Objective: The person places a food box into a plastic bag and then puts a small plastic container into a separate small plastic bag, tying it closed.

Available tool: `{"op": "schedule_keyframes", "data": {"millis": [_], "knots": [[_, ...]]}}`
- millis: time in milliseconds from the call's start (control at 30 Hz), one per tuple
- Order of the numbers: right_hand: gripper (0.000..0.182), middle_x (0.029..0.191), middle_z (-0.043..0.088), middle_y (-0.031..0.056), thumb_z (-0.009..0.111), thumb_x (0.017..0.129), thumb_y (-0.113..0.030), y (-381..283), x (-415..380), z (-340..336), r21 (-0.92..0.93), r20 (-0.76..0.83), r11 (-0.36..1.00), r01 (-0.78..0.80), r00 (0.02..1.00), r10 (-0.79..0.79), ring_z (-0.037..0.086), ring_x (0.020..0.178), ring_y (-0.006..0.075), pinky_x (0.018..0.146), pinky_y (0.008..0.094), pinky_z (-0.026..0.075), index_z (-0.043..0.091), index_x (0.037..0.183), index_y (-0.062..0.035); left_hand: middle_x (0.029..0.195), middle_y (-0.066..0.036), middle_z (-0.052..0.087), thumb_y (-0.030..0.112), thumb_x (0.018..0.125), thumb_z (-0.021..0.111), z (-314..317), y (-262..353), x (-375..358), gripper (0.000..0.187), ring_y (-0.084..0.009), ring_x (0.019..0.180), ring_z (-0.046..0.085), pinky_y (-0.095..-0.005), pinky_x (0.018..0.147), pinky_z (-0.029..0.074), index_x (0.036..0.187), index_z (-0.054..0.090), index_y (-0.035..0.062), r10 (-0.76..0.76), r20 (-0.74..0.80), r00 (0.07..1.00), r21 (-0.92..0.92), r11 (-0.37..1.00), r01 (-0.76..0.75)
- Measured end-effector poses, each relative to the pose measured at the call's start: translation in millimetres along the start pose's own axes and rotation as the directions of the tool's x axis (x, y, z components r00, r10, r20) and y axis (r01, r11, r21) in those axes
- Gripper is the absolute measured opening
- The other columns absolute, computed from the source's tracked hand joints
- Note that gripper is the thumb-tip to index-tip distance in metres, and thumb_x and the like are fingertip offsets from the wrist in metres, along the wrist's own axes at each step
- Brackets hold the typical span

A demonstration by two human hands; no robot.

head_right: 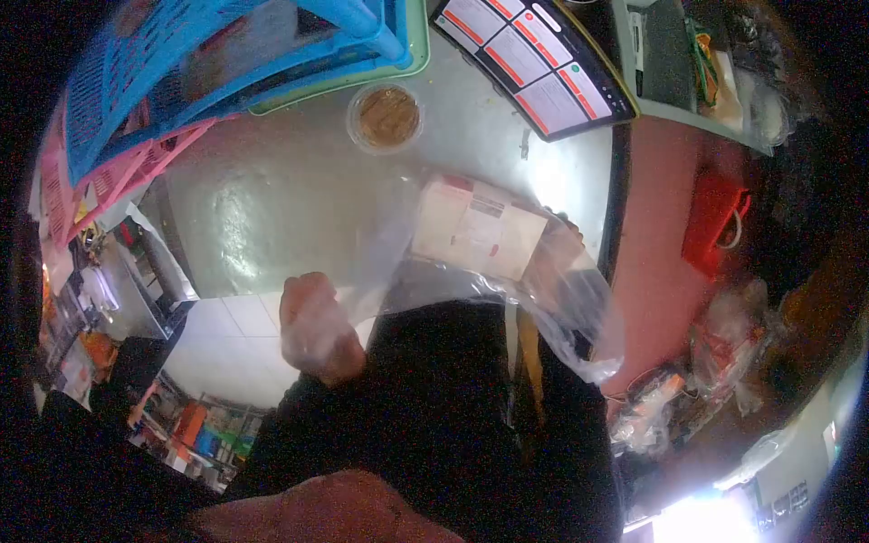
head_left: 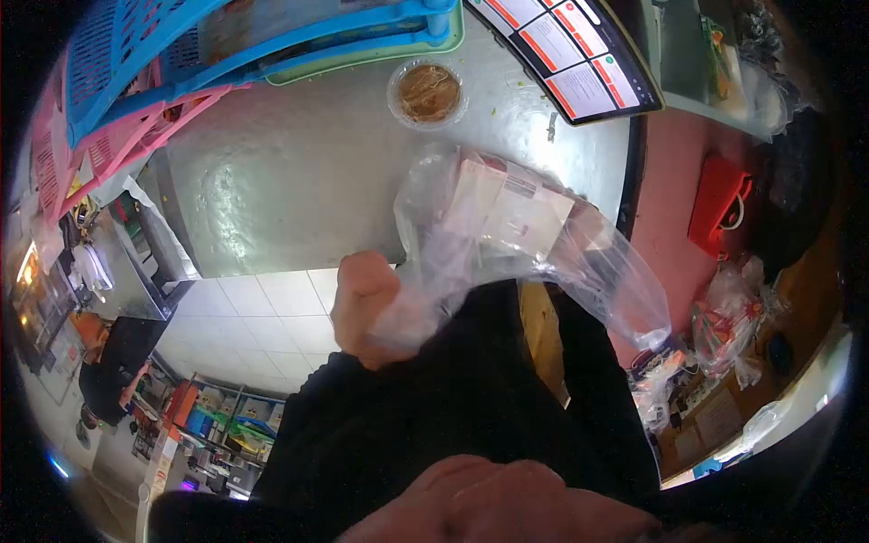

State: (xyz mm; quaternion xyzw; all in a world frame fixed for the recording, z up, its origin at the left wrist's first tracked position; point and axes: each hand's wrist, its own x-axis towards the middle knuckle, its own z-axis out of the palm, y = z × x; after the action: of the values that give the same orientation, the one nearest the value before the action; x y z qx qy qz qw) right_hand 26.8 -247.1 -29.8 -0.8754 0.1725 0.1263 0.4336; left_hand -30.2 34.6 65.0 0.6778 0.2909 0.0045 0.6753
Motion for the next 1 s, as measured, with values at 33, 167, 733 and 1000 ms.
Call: {"op": "schedule_keyframes", "data": {"millis": [33,167,733,1000], "knots": [[0.033,0.108,0.052,0.0115,0.053,0.081,-0.019,5.2,6.9,-3.4,-0.009,-0.001,1.000,0.001,1.000,-0.001,0.046,0.103,0.0266,0.084,0.0405,0.036,0.051,0.111,-0.0063,0.082,-0.018,0.060,0.020,0.084,0.048,25.8,40.8,20.6,0.031,-0.0261,0.062,0.054,-0.0298,0.056,0.045,0.105,0.048,-0.0037,0.538,0.166,0.827,0.183,0.807,-0.562],[0.033,0.108,0.052,0.0116,0.053,0.080,-0.018,1.1,45.2,31.0,-0.053,0.002,0.998,-0.015,1.000,0.015,0.046,0.102,0.0270,0.083,0.0406,0.036,0.051,0.111,-0.0066,0.098,-0.025,0.062,-0.010,0.069,0.054,54.5,63.6,-2.7,0.051,-0.0244,0.071,0.064,-0.0295,0.057,0.048,0.119,0.050,-0.0063,0.679,0.042,0.733,0.154,0.720,-0.676],[0.032,0.107,0.052,0.0120,0.053,0.078,-0.014,35.9,4.5,-3.0,-0.225,0.001,0.972,0.062,0.998,-0.064,0.047,0.100,0.0284,0.081,0.0406,0.035,0.051,0.110,-0.0078,0.145,-0.028,0.009,-0.009,0.065,0.049,62.8,78.4,-28.4,0.098,-0.0283,0.111,0.052,-0.0301,0.091,0.042,0.136,-0.018,-0.0057,0.517,0.200,0.832,0.336,0.762,-0.554],[0.032,0.107,0.051,0.0122,0.053,0.077,-0.013,56.8,-104.5,-71.5,-0.309,0.020,0.946,0.095,0.995,-0.094,0.047,0.099,0.0291,0.080,0.0406,0.035,0.052,0.109,-0.0083,0.140,-0.027,0.030,0.005,0.069,0.075,64.9,67.3,-33.0,0.128,-0.0237,0.087,0.061,-0.0233,0.067,0.049,0.134,-0.035,0.0158,0.407,0.364,0.837,0.510,0.665,-0.545]]}}
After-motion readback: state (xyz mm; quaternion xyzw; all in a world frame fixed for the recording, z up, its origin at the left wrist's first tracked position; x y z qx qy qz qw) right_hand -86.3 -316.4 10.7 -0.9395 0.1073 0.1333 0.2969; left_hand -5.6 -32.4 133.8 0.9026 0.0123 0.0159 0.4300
